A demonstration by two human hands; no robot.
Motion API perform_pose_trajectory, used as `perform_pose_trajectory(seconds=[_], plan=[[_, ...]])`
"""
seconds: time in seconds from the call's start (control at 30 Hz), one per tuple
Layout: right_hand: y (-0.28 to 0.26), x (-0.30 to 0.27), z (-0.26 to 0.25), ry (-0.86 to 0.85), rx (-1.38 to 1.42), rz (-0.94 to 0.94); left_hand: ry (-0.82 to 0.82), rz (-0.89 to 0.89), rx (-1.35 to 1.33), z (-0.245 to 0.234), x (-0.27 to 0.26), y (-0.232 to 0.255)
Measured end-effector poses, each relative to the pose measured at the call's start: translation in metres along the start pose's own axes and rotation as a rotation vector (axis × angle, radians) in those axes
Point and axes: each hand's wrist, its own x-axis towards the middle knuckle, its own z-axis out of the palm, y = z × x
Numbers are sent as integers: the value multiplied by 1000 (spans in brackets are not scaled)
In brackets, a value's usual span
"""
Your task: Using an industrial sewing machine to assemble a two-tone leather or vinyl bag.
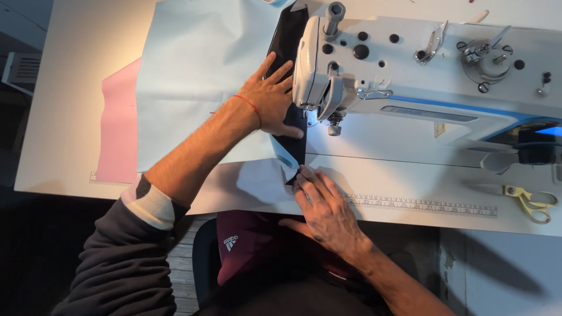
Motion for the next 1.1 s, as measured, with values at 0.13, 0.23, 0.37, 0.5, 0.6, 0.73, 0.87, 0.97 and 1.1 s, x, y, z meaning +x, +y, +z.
perform_pose_trajectory(seconds=[0.13, 0.23, 0.37, 0.5, 0.6, 0.73, 0.87, 0.97, 1.1], plan=[[2, 1, 1, -1, 6, -1, -22, -50, 21, 11, 10, -2], [2, 4, -3, -8, 8, 2, -13, -31, -15, 11, 12, -7], [4, 8, -5, -26, -13, 0, 29, -23, -37, 15, 13, -11], [7, 11, -5, -17, -18, -10, 5, -46, -43, 11, 18, -12], [8, 13, -6, -23, -5, -1, -4, -63, -72, 8, 20, -13], [10, 15, -9, -38, 11, 11, 12, -52, -92, 12, 25, -20], [12, 20, -10, -5, 31, 9, 81, -38, -131, 20, 30, -29], [13, 21, -10, 15, 44, 16, 144, -1, -181, 19, 28, -32], [15, 26, -9, 32, 56, 25, 179, 35, -223, 18, 30, -39]])
